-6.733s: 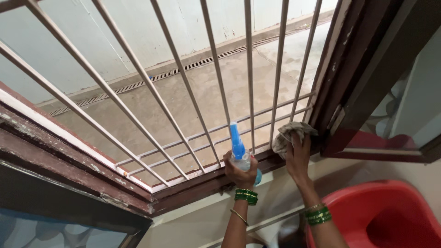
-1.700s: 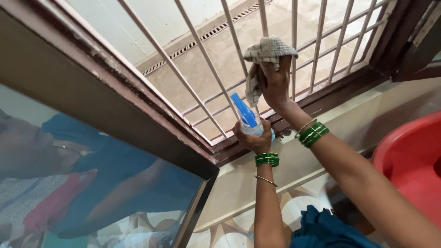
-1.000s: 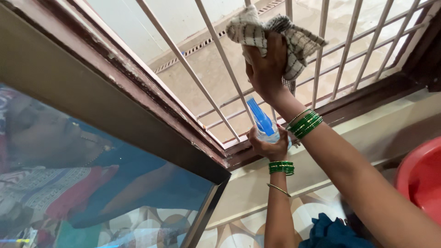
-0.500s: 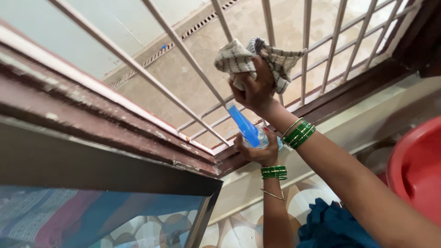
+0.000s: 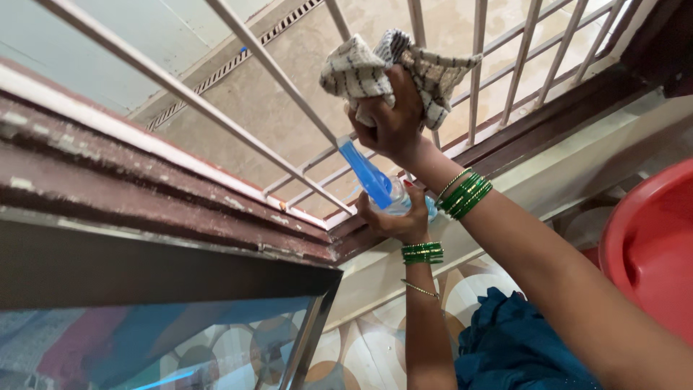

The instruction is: The person cleans a window and its metal security bars using a spray bottle and a cloth. They spray the cleaning solution onto the glass and bars, then wipe the surfaces with the cloth, moving systematically across the window frame.

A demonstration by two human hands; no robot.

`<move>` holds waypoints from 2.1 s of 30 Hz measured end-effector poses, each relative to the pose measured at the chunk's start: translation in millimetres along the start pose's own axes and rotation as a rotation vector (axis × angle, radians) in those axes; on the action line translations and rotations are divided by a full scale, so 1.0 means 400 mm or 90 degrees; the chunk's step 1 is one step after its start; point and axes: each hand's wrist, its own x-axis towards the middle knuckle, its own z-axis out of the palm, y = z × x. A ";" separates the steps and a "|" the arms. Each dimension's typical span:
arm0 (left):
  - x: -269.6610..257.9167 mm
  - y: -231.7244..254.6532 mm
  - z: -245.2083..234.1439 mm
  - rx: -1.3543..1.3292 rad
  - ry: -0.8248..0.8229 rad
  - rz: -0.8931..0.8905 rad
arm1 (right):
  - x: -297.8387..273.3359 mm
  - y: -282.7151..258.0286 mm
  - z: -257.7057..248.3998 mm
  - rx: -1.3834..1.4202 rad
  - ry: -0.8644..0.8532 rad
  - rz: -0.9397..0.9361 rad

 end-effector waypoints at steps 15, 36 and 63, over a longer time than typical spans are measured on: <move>-0.003 0.010 -0.016 -0.040 0.002 0.018 | -0.027 -0.026 -0.038 0.001 -0.051 0.029; -0.083 0.003 -0.076 -0.093 0.036 0.125 | -0.162 -0.080 -0.159 0.044 -0.263 0.008; 0.101 -0.096 -0.176 0.093 0.197 -0.002 | 0.132 -0.176 0.038 0.242 -0.157 0.086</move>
